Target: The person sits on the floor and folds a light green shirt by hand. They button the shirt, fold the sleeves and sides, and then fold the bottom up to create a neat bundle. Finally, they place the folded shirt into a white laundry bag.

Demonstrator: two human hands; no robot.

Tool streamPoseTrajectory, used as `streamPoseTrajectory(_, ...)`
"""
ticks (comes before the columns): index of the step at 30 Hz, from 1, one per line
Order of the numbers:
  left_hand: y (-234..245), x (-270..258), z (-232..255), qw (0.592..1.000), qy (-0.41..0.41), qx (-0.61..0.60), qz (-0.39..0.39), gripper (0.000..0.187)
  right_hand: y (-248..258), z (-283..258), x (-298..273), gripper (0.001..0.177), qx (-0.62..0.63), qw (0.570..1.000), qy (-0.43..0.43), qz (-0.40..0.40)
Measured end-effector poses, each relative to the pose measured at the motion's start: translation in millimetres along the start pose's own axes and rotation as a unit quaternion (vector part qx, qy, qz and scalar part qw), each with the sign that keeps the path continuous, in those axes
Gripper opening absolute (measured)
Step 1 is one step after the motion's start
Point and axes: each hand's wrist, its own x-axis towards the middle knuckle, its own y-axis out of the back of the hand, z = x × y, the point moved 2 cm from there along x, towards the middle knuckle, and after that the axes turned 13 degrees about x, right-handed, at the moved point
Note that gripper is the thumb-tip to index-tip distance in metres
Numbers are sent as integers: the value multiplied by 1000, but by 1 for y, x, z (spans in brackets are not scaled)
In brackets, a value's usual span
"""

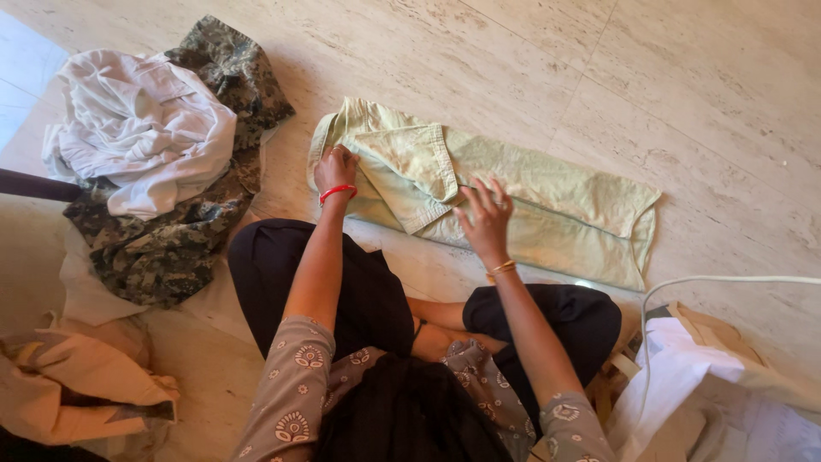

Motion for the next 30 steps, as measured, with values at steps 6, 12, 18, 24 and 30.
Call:
streamPoseTrajectory(6, -1, 0, -1, 1000, -1, -14, -5, 19, -50, -43, 37, 34, -14, 1000, 0, 11)
streamPoseTrajectory(12, -14, 3, -2, 1000, 14, 12, 3, 14, -55, -21, 22, 41, -37, 997, 42, -53)
streamPoseTrajectory(18, 1, -1, 12, 998, 23, 58, -26, 16, -45, -11, 5, 64, -26, 994, 15, -107)
streamPoseTrajectory(24, 13, -12, 47, 972, -194, 129, -24, 71, 17, 81, -21, 79, -60, 981, -108, -147)
streamPoseTrajectory(30, 4, -21, 51, 946, -189, 195, -178, 86, 102, 207, -70, 82, -91, 935, -292, -179)
